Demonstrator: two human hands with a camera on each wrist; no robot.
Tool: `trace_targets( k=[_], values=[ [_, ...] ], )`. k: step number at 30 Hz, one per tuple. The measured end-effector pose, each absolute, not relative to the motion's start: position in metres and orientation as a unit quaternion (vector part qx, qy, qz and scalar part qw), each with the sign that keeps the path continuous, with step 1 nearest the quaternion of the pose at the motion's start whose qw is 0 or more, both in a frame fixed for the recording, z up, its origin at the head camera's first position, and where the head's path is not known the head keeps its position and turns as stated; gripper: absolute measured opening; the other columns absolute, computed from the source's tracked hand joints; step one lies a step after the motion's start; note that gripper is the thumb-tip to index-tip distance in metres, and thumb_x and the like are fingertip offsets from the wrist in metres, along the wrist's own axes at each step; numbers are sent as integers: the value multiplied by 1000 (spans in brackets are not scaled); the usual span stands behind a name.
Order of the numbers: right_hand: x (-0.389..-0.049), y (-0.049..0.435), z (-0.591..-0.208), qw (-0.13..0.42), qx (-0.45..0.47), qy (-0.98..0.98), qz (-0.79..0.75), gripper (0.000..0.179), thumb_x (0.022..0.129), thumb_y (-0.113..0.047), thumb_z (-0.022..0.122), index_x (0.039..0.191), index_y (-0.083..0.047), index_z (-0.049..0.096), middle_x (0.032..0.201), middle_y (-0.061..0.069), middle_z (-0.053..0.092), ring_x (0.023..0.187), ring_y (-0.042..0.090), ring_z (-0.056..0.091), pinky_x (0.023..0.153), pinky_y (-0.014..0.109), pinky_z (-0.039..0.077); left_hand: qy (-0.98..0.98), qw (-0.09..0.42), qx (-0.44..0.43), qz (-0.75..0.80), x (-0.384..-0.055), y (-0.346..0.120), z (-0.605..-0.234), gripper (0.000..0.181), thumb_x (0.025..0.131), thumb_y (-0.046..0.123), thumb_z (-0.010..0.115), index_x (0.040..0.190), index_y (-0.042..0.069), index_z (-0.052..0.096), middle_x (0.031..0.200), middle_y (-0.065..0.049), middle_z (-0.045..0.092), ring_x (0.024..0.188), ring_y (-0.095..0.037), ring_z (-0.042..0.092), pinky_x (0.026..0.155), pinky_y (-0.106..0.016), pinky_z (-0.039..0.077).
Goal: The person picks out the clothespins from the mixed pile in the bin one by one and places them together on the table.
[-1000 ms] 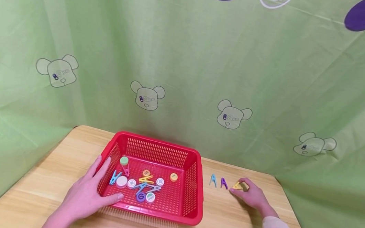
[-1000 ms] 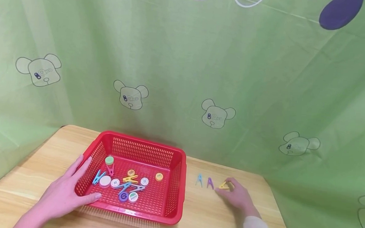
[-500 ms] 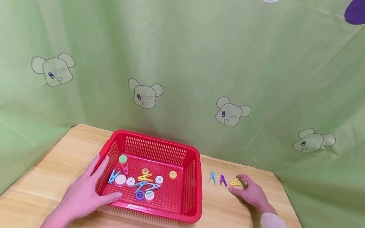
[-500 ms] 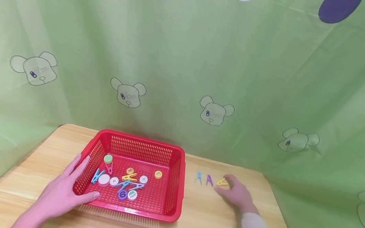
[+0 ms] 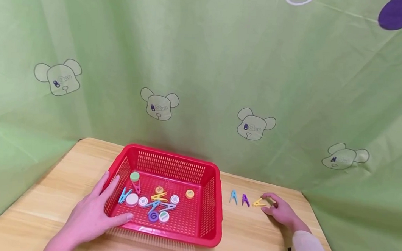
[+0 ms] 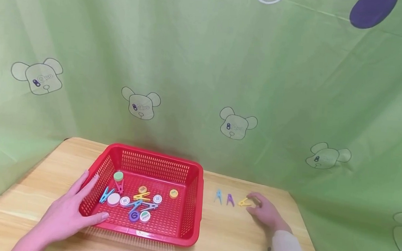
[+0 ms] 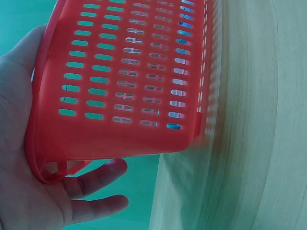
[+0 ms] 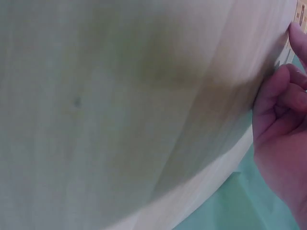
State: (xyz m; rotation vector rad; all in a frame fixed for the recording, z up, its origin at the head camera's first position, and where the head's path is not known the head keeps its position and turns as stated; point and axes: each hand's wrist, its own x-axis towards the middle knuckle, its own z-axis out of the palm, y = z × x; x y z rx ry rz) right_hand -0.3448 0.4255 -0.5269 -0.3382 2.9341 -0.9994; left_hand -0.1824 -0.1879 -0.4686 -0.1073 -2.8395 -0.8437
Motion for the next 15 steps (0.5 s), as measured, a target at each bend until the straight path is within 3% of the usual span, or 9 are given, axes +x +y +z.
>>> trace_targets(
  k=[3,7,15],
  values=[
    [-346,428,-532,2,-111,942,-317,36,90,-19,76,122,-10,61,97,11,60,70,19,46,74,38,37,-955,93,-38,-281,-182,-188,-468,122,69,81,67,160,13,23,163,-21,11,133,-53,36,86,-72,43],
    [-344,429,-536,3,-104,945,-310,34,90,-24,77,118,-12,61,73,3,49,64,18,42,68,36,35,-955,104,-44,-275,-182,-189,-468,122,70,82,67,160,13,23,163,-21,12,131,-53,38,86,-72,42],
    [-337,421,-536,-24,-60,956,-287,32,89,-27,78,112,-13,60,68,2,44,62,20,42,62,36,34,-954,102,-44,-278,-180,-189,-470,121,71,79,69,160,11,24,163,-21,12,132,-53,37,87,-72,43]
  ],
)
